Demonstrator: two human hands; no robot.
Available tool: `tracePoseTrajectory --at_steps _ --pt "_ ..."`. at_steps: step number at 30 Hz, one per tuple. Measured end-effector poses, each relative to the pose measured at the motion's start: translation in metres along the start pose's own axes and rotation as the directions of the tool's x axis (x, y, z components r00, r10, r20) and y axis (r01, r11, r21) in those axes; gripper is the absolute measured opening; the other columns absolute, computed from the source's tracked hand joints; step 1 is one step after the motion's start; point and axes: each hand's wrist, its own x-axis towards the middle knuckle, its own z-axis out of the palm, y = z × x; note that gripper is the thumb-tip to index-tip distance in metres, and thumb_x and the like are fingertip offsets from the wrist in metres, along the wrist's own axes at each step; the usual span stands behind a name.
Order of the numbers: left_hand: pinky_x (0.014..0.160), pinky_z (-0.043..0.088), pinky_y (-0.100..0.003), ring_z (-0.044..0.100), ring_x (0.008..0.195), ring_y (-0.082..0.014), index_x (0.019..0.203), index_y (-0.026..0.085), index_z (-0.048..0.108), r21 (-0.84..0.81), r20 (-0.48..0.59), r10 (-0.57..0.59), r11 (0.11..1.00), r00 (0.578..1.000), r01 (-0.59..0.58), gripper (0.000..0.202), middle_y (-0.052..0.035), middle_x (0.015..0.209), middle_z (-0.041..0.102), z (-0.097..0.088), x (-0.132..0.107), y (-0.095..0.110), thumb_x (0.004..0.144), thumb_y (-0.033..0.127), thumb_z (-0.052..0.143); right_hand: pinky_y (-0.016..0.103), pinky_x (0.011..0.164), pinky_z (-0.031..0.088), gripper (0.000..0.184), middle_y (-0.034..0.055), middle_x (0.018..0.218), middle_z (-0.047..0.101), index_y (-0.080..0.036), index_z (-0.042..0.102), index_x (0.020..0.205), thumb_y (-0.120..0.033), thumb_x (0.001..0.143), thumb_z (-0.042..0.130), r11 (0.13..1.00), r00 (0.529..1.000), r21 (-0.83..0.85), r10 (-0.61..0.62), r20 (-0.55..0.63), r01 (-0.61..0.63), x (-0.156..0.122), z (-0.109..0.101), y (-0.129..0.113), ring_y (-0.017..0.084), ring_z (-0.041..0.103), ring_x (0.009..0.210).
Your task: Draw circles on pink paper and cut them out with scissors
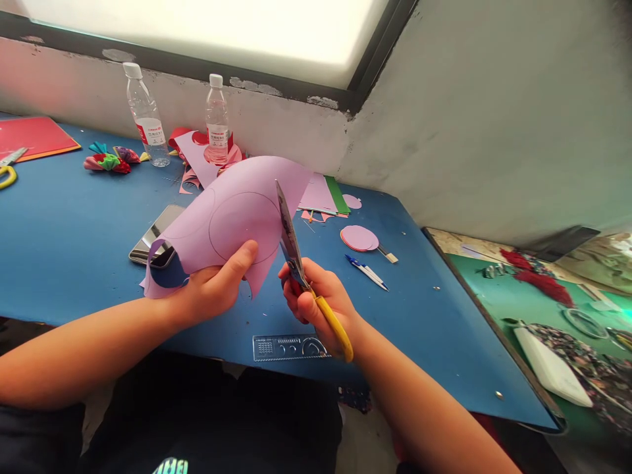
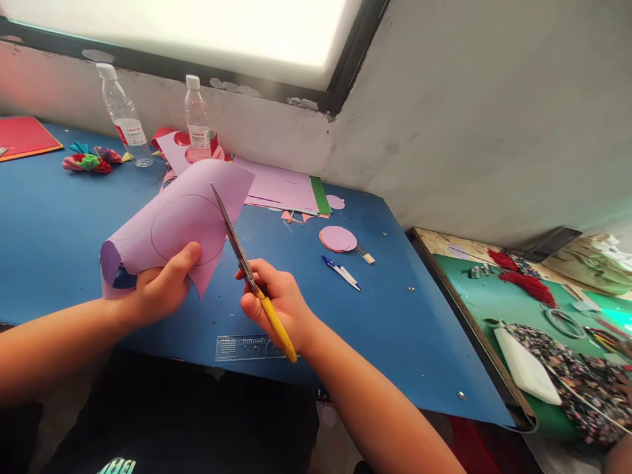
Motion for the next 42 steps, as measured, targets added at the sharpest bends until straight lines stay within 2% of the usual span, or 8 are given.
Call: tracePoseTrajectory --at_steps 5,12,17,23,27,34,38,42 --pt "0.157 0.054 -0.047 0.087 0.159 -0.0394 0.125 0.03 0.1 -0.078 0.06 -0.118 0.989 0.991 0.122 0.058 -0.008 0.148 0.099 0.0 0.0 0.013 0.105 0.083 0.09 0.029 0.055 0.041 0.065 -0.0056 0.081 0.06 -0.025 0.074 0.133 -0.088 0.118 0.082 0.997 0.998 0.04 -0.063 0.017 0.062 0.0 -0.002 0.006 0.014 0.046 0.06" --pt "0.165 0.041 -0.046 0.077 0.174 -0.037 0.142 0.03 0.098 0.001 0.048 0.065 0.998 0.997 -0.065 0.052 -0.0072 0.156 0.096 -0.002 0.0 0.015 0.113 0.072 0.087 0.029 0.054 0.038 0.073 -0.0056 0.08 0.059 -0.025 0.072 0.128 -0.096 0.114 0.081 0.999 1.0 0.028 -0.016 0.002 0.016 0.0 0.001 -0.005 0.014 0.045 0.061" --pt "0.162 0.045 -0.044 0.078 0.172 -0.0388 0.138 0.03 0.099 -0.023 0.05 -0.026 0.999 0.998 0.027 0.059 -0.0068 0.157 0.096 -0.002 0.0 0.013 0.107 0.08 0.09 0.029 0.052 0.037 0.08 -0.0062 0.076 0.056 -0.026 0.07 0.122 -0.105 0.109 0.077 1.0 1.0 -0.003 0.008 0.004 -0.008 0.001 0.001 -0.005 0.015 0.046 0.061" --pt "0.162 0.044 -0.044 0.08 0.171 -0.0379 0.135 0.03 0.099 -0.044 0.038 -0.038 0.998 0.999 0.04 0.056 -0.0061 0.159 0.096 -0.002 -0.002 0.011 0.106 0.078 0.093 0.029 0.052 0.037 0.08 -0.0061 0.076 0.056 -0.027 0.07 0.122 -0.105 0.109 0.078 1.0 1.0 -0.006 0.024 -0.009 -0.024 0.0 0.002 -0.012 0.015 0.045 0.061" --pt "0.158 0.051 -0.049 0.084 0.165 -0.0406 0.132 0.029 0.099 -0.1 0.048 -0.107 0.989 0.993 0.111 0.061 -0.0098 0.153 0.097 -0.002 -0.001 0.007 0.102 0.082 0.096 0.03 0.051 0.036 0.083 -0.0062 0.076 0.056 -0.027 0.069 0.121 -0.109 0.108 0.077 0.999 0.999 -0.011 0.046 -0.008 -0.046 -0.001 0.003 -0.02 0.015 0.044 0.061" --pt "0.146 0.065 -0.045 0.091 0.151 -0.0412 0.123 0.028 0.101 -0.155 0.036 -0.191 0.969 0.981 0.194 0.064 -0.0095 0.144 0.1 -0.003 0.001 0.003 0.093 0.085 0.102 0.029 0.052 0.034 0.08 -0.0069 0.076 0.054 -0.027 0.071 0.121 -0.105 0.109 0.079 1.0 1.0 0.006 0.029 -0.01 -0.029 -0.001 0.002 -0.018 0.014 0.043 0.061" --pt "0.146 0.066 -0.047 0.092 0.148 -0.0417 0.122 0.026 0.102 -0.16 0.043 -0.19 0.968 0.981 0.195 0.064 -0.0108 0.14 0.1 -0.003 0.001 0.0 0.095 0.085 0.1 0.03 0.053 0.037 0.082 -0.0064 0.075 0.054 -0.027 0.071 0.12 -0.108 0.108 0.075 1.0 1.0 -0.025 0.009 -0.002 -0.009 0.0 0.0 -0.007 0.015 0.044 0.06" --pt "0.155 0.058 -0.05 0.09 0.152 -0.0424 0.124 0.025 0.102 -0.154 0.022 -0.142 0.978 0.99 0.144 0.065 -0.0112 0.143 0.1 -0.002 0.001 0.002 0.096 0.085 0.098 0.031 0.053 0.038 0.082 -0.0062 0.074 0.053 -0.027 0.07 0.119 -0.108 0.109 0.072 0.999 1.0 -0.036 -0.011 -0.004 0.011 0.0 -0.002 0.005 0.015 0.044 0.06"
